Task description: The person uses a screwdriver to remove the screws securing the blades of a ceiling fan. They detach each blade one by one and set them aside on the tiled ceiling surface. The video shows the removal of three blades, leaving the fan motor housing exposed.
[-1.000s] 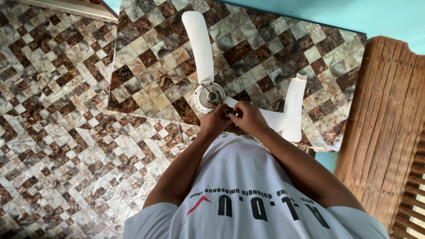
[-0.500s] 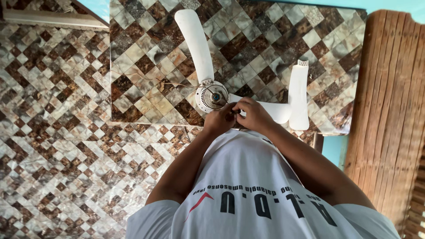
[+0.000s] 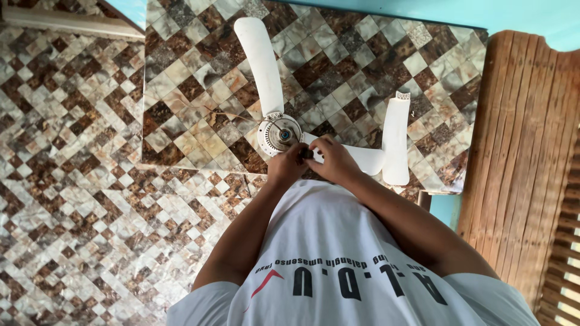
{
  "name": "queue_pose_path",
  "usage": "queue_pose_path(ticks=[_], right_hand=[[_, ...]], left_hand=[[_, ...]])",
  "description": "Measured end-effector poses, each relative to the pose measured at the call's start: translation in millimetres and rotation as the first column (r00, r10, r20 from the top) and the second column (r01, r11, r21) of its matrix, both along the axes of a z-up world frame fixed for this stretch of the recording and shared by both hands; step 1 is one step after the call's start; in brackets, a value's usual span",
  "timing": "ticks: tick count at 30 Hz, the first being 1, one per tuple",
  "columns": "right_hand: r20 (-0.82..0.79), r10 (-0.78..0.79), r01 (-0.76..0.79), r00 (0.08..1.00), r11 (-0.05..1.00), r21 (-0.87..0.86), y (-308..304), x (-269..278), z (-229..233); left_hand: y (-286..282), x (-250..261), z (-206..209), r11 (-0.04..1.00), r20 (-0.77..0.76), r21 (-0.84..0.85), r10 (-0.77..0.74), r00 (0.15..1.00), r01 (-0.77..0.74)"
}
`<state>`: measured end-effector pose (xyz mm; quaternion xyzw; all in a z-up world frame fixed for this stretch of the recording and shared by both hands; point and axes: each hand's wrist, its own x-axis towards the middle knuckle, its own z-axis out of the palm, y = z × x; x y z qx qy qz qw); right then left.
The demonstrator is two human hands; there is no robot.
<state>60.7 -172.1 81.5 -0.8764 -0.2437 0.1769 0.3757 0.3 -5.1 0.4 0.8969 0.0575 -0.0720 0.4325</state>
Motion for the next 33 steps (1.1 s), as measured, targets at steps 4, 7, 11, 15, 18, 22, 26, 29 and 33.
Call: queue_pose_path(ticks=[4, 7, 11, 15, 18, 22, 26, 29, 33], right_hand=[[-0.030, 0.035, -0.035, 0.999, 0.999, -0.027, -1.6, 7.0, -0.1], [0.024, 0.134, -0.135, 0.991, 0.988, 0.069, -5.1, 10.8, 2.2], [-0.087, 0.057, -0.058, 0.995, 0.998, -0.013, -5.0, 9.9, 1.4], [0.009, 0.121, -0.121, 0.993, 0.991, 0.053, -7.6, 15.0, -3.5], [0.121, 0.201, -0.216, 0.972, 0.967, 0.136, -10.6, 19.3, -4.4], [0.030, 0.041, -0.045, 0.999, 0.991, 0.123, -7.5, 18.7, -3.9], [-0.062, -0.044, 0.040, 0.997, 0.997, -0.070, -5.9, 18.9, -3.4], [-0.070, 0.046, -0.047, 0.996, 0.999, -0.008, -7.5, 21.7, -1.7], [0.036, 0.141, -0.144, 0.989, 0.982, 0.120, -6.9, 22.3, -1.0]], left_hand=[[-3.3, -7.8, -2.1, 0.992, 0.028, -0.129, 0.015, 0.999, -0.012], [-7.7, -10.7, -1.7, 0.996, 0.050, -0.091, 0.030, 0.998, -0.026], [-10.8, -9.7, 1.5, 0.996, 0.010, -0.033, 0.087, 0.996, -0.086], [-9.5, -7.1, 3.5, 0.989, -0.033, -0.140, 0.043, 0.999, -0.047], [-7.4, -4.4, 4.2, 0.987, -0.003, -0.151, 0.053, 0.999, -0.053], [-6.2, 1.4, 5.2, 0.999, -0.004, -0.016, 0.039, 0.999, -0.039], [-6.2, 2.6, 5.7, 0.995, -0.026, -0.085, 0.052, 0.998, -0.054], [-3.0, 0.8, 5.2, 0.993, 0.000, -0.122, 0.007, 1.000, -0.007], [-4.1, 2.5, 4.1, 0.999, -0.016, -0.008, 0.045, 0.999, -0.045]])
